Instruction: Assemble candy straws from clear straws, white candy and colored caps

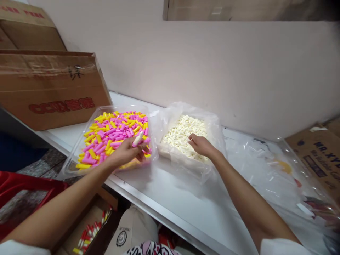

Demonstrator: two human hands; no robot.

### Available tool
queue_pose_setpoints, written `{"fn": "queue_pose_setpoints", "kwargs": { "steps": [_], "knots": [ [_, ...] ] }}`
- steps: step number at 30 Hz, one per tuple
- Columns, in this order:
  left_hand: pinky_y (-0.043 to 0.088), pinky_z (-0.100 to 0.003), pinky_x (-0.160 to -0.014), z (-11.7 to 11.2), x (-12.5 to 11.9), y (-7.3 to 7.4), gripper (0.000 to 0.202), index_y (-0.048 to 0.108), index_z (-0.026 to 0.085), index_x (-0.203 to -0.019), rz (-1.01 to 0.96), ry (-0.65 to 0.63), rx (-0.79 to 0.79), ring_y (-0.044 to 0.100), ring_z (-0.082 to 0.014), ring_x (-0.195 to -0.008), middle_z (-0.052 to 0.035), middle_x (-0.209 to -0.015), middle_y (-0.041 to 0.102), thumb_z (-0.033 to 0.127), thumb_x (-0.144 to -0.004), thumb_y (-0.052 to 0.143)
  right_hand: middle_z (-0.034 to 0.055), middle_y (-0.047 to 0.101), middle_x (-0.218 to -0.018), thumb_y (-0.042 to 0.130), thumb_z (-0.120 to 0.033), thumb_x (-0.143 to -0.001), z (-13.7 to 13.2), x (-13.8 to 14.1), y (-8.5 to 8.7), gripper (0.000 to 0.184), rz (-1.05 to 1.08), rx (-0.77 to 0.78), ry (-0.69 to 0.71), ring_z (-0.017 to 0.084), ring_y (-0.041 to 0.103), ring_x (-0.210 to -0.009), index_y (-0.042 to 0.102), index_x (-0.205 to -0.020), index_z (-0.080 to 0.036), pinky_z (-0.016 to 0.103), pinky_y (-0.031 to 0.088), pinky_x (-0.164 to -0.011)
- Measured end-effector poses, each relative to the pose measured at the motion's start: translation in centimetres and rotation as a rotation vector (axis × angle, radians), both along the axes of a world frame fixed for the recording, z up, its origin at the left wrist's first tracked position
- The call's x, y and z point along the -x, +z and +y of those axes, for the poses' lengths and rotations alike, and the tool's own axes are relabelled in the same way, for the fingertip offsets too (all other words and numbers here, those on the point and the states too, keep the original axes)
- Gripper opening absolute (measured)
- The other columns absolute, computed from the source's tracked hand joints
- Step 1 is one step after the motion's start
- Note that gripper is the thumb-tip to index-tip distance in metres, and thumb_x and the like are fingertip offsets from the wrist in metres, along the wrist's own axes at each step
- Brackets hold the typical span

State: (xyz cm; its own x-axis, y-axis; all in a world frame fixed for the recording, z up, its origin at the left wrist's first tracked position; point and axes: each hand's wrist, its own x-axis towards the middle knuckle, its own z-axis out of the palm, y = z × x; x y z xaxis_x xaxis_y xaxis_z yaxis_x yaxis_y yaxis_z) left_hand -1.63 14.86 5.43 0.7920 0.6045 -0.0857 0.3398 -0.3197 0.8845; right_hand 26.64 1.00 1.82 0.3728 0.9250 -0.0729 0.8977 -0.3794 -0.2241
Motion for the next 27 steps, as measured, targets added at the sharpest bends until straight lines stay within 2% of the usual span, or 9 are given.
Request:
{"fn": "queue_pose_setpoints", "kwargs": {
  "steps": [3, 4, 7, 10, 15, 19, 22, 24, 27],
  "knots": [
    [0.048, -0.026, -0.052, -3.7, 0.4, -0.4, 0.034, 0.058, 0.015, -0.072, -0.203, -0.061, 0.27, 0.052, -0.0115, -0.051, -0.0002, -0.059, 0.054, 0.048, -0.08, 0.059, 0.0047, 0.063, -0.092, 0.04, -0.038, -0.093, -2.1, 4.2, 1.9, 0.027, 0.328, -0.364, 0.188, 0.015, 0.057, -0.079, 0.058, -0.105, -0.021, 0.027, 0.043, -0.07],
    [0.047, -0.025, -0.05, -4.8, 0.4, -0.7, 0.034, 0.058, 0.015, -0.07, -0.243, -0.077, 0.334, 0.049, -0.01, -0.051, 0.0005, -0.06, 0.052, 0.047, -0.079, 0.061, 0.0028, 0.062, -0.087, 0.044, -0.04, -0.092, -2.9, 5.7, 2.4, 0.026, 0.442, -0.437, 0.221, 0.014, 0.055, -0.073, 0.058, -0.103, -0.021, 0.026, 0.042, -0.066],
    [0.042, -0.022, -0.042, -7.4, 0.4, -1.5, 0.033, 0.057, 0.015, -0.071, -0.299, -0.114, 0.489, 0.042, -0.0072, -0.049, 0.002, -0.062, 0.048, 0.046, -0.078, 0.063, -0.0023, 0.053, -0.071, 0.05, -0.042, -0.089, -5.0, 9.4, 3.0, 0.023, 0.642, -0.474, 0.236, 0.01, 0.045, -0.058, 0.055, -0.095, -0.021, 0.023, 0.037, -0.054],
    [0.035, -0.019, -0.039, -8.7, 0.3, -1.7, 0.031, 0.057, 0.015, -0.075, -0.335, -0.143, 0.559, 0.037, -0.0052, -0.046, 0.0033, -0.061, 0.046, 0.045, -0.08, 0.062, -0.0034, 0.05, -0.067, 0.051, -0.04, -0.09, -6.5, 11.0, 3.1, 0.02, 0.683, -0.483, 0.285, 0.009, 0.042, -0.057, 0.056, -0.089, -0.02, 0.022, 0.034, -0.052],
    [0.022, -0.018, -0.039, -9.8, 0.6, -1.1, 0.032, 0.058, 0.015, -0.081, -0.311, -0.184, 0.539, 0.028, -0.0035, -0.042, 0.0077, -0.053, 0.034, 0.046, -0.082, 0.06, -0.0027, 0.052, -0.069, 0.051, -0.032, -0.091, -8.1, 11.5, 3.6, 0.014, 0.615, -0.518, 0.364, 0.009, 0.045, -0.061, 0.057, -0.087, -0.02, 0.022, 0.035, -0.055],
    [0.022, -0.019, -0.041, -10.7, 0.9, -1.3, 0.033, 0.06, 0.015, -0.082, -0.306, -0.196, 0.403, 0.029, -0.0046, -0.043, 0.0078, -0.05, 0.033, 0.047, -0.084, 0.056, -0.0016, 0.055, -0.071, 0.049, -0.028, -0.092, -8.7, 12.3, 3.4, 0.012, 0.596, -0.561, 0.401, 0.009, 0.049, -0.062, 0.056, -0.087, -0.02, 0.023, 0.037, -0.057],
    [0.023, -0.02, -0.041, -11.0, 0.9, -1.6, 0.034, 0.058, 0.015, -0.082, -0.309, -0.174, 0.392, 0.028, -0.005, -0.043, 0.0082, -0.049, 0.032, 0.048, -0.084, 0.054, -0.0004, 0.057, -0.073, 0.048, -0.029, -0.092, -8.7, 12.9, 3.1, 0.013, 0.577, -0.572, 0.401, 0.01, 0.05, -0.062, 0.057, -0.087, -0.02, 0.023, 0.039, -0.056],
    [0.024, -0.019, -0.041, -10.9, 0.8, -1.4, 0.033, 0.057, 0.016, -0.083, -0.279, -0.185, 0.389, 0.03, -0.005, -0.043, 0.0072, -0.052, 0.036, 0.048, -0.085, 0.053, -0.0003, 0.058, -0.072, 0.048, -0.03, -0.092, -8.4, 13.1, 3.3, 0.015, 0.583, -0.557, 0.396, 0.01, 0.051, -0.061, 0.058, -0.087, -0.02, 0.023, 0.039, -0.056],
    [0.031, -0.019, -0.041, -9.6, 0.7, -0.5, 0.027, 0.053, 0.017, -0.084, -0.19, -0.294, 0.381, 0.045, -0.0079, -0.049, 0.001, -0.067, 0.052, 0.044, -0.081, 0.056, 0.0008, 0.061, -0.078, 0.051, -0.033, -0.09, -7.4, 12.2, 4.3, 0.015, 0.627, -0.47, 0.43, 0.011, 0.054, -0.067, 0.06, -0.092, -0.021, 0.024, 0.043, -0.061]
  ]
}}
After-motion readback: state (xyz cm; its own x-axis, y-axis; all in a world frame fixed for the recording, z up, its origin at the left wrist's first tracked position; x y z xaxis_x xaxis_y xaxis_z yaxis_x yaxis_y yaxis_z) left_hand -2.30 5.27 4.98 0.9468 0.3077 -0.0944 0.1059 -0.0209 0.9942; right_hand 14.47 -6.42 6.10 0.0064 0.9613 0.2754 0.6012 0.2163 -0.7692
